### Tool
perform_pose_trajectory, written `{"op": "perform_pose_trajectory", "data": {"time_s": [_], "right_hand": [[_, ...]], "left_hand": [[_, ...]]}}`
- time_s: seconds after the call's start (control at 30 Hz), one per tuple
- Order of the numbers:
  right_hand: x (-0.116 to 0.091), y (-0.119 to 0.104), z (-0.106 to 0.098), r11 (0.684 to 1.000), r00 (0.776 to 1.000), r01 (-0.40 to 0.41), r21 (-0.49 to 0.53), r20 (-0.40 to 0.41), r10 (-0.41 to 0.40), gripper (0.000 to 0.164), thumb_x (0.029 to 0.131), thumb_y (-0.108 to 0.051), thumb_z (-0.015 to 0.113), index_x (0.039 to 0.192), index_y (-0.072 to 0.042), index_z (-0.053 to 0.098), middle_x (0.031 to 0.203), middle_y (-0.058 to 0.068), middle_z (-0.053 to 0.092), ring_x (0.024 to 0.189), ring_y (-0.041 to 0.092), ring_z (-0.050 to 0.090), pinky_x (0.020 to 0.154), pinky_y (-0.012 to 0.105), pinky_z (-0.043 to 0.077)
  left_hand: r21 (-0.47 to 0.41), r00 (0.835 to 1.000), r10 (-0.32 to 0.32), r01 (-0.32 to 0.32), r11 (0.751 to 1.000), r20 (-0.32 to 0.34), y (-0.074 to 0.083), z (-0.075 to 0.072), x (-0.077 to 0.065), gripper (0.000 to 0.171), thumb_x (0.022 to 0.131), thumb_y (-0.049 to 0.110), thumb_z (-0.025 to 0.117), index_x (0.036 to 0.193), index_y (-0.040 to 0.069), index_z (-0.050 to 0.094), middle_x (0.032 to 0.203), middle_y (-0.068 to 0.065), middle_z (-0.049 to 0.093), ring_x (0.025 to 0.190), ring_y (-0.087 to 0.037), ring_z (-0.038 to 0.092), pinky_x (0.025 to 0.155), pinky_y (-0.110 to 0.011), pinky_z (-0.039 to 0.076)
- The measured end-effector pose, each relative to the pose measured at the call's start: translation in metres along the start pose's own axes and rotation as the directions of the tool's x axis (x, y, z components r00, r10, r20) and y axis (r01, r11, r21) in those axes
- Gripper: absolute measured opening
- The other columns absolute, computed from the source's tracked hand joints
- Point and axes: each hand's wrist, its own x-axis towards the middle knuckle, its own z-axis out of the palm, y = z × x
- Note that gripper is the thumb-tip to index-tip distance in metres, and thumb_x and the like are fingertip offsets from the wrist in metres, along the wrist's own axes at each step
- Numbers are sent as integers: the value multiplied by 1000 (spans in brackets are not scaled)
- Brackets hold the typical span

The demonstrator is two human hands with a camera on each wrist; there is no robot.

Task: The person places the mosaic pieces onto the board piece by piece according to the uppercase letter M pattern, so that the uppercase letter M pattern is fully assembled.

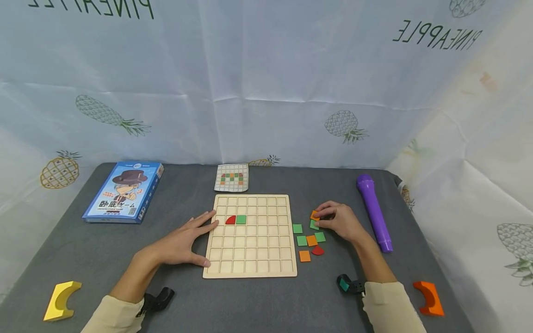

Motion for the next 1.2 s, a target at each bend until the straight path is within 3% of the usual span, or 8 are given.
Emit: {"op": "perform_pose_trajectory", "data": {"time_s": [0.27,0.47,0.6,1.0,1.2], "right_hand": [[2,-2,-2,1000,1000,8,-14,-21,-8,17,86,-18,83,100,-10,83,111,11,75,99,8,64,77,17,51],[3,-6,-4,999,998,39,33,-41,-38,21,88,-17,81,106,-7,81,112,15,77,95,-8,64,76,13,55],[5,-8,-4,998,998,41,41,-41,-40,23,89,-17,80,109,-7,81,113,16,78,95,-13,63,75,13,56],[9,-18,6,998,1000,20,61,8,-21,25,89,-20,80,111,-8,80,115,15,77,93,-2,68,75,15,57],[15,-21,14,995,999,38,91,26,-40,26,88,-20,81,110,-7,80,111,15,79,85,-2,71,72,17,58]], "left_hand": [[3,1000,4,-4,1000,4,-1,1,0,106,74,47,89,158,5,37,173,-15,15,159,-43,16,126,-68,14],[-2,1000,-4,4,1000,7,-2,1,0,107,74,48,88,158,6,37,173,-14,14,160,-42,15,126,-68,13],[0,1000,-10,10,1000,7,-3,2,1,107,74,49,88,158,6,37,174,-13,14,160,-42,15,126,-68,13],[4,1000,-15,15,1000,5,-2,2,1,107,74,49,88,158,7,37,174,-12,15,160,-41,14,127,-68,12],[3,1000,-2,2,1000,3,-3,2,0,106,75,48,88,158,6,37,173,-13,14,160,-41,15,126,-68,13]]}}
